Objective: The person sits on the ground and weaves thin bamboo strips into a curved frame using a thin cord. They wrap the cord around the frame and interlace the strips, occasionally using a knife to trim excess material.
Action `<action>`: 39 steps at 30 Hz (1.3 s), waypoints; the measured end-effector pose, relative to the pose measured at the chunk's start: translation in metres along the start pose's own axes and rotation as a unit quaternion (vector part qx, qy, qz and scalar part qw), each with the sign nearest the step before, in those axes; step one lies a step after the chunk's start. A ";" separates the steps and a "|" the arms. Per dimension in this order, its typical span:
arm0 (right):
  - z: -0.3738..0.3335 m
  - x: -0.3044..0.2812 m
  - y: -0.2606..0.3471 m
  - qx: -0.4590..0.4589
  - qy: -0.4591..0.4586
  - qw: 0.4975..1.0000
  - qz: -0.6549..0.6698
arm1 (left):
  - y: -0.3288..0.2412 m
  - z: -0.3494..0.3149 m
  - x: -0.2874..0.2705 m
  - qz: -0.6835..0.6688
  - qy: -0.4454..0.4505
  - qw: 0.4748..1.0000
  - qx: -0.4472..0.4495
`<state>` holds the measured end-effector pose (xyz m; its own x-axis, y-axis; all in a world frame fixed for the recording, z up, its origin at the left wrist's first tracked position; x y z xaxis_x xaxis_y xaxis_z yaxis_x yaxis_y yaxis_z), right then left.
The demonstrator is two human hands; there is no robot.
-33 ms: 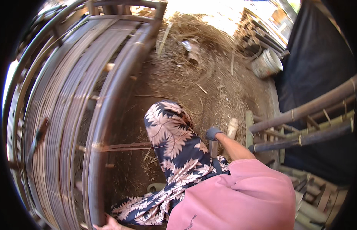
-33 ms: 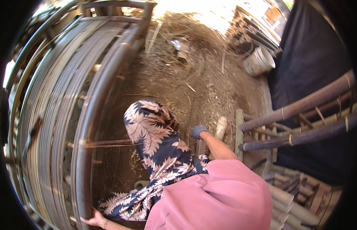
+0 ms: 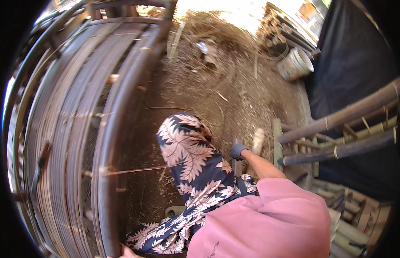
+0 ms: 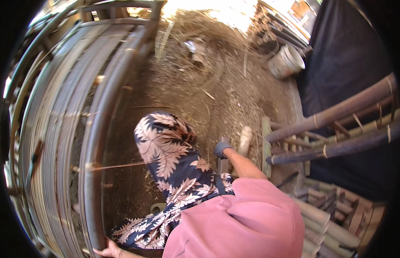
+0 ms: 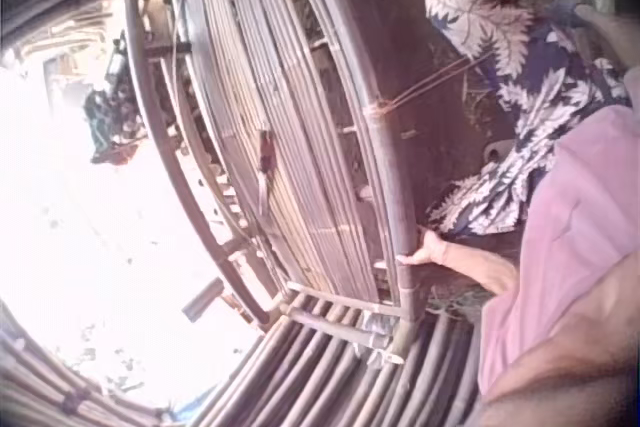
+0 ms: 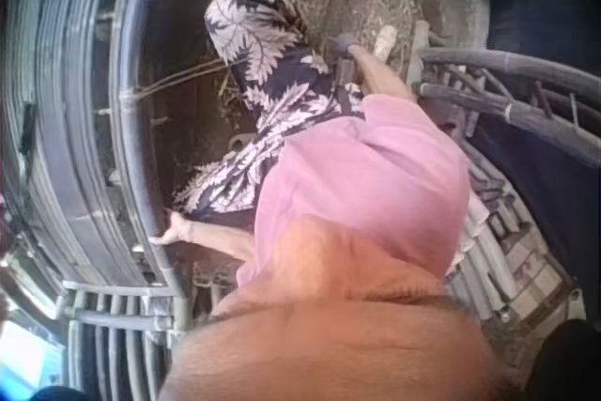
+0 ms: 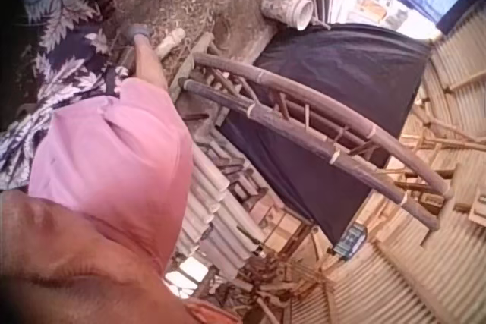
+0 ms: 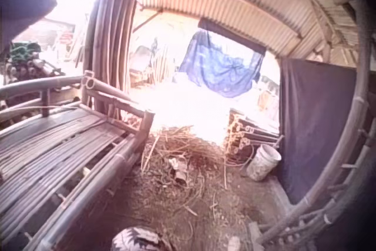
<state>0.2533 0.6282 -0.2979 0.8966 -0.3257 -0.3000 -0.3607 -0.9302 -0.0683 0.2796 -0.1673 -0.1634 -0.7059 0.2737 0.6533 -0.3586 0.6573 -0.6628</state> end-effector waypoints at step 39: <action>0.121 -0.663 -0.022 -0.143 -0.514 0.811 0.240 | -0.063 -0.054 0.219 0.693 -0.213 0.619 0.304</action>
<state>-0.3642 0.8849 -0.2129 -0.0712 -0.4856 -0.8713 -0.3979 -0.7871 0.4712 0.1806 -0.1111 0.0413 -0.6437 -0.0161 -0.7651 0.6982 -0.4216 -0.5786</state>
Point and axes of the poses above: each hand's wrist, its own z-axis towards the middle knuckle, its own x-axis out of the palm, y = z × x, the point moved 10 cm from there along z, towards the middle knuckle, and after that the axes turned 11 degrees about y, right-handed, at the moved point
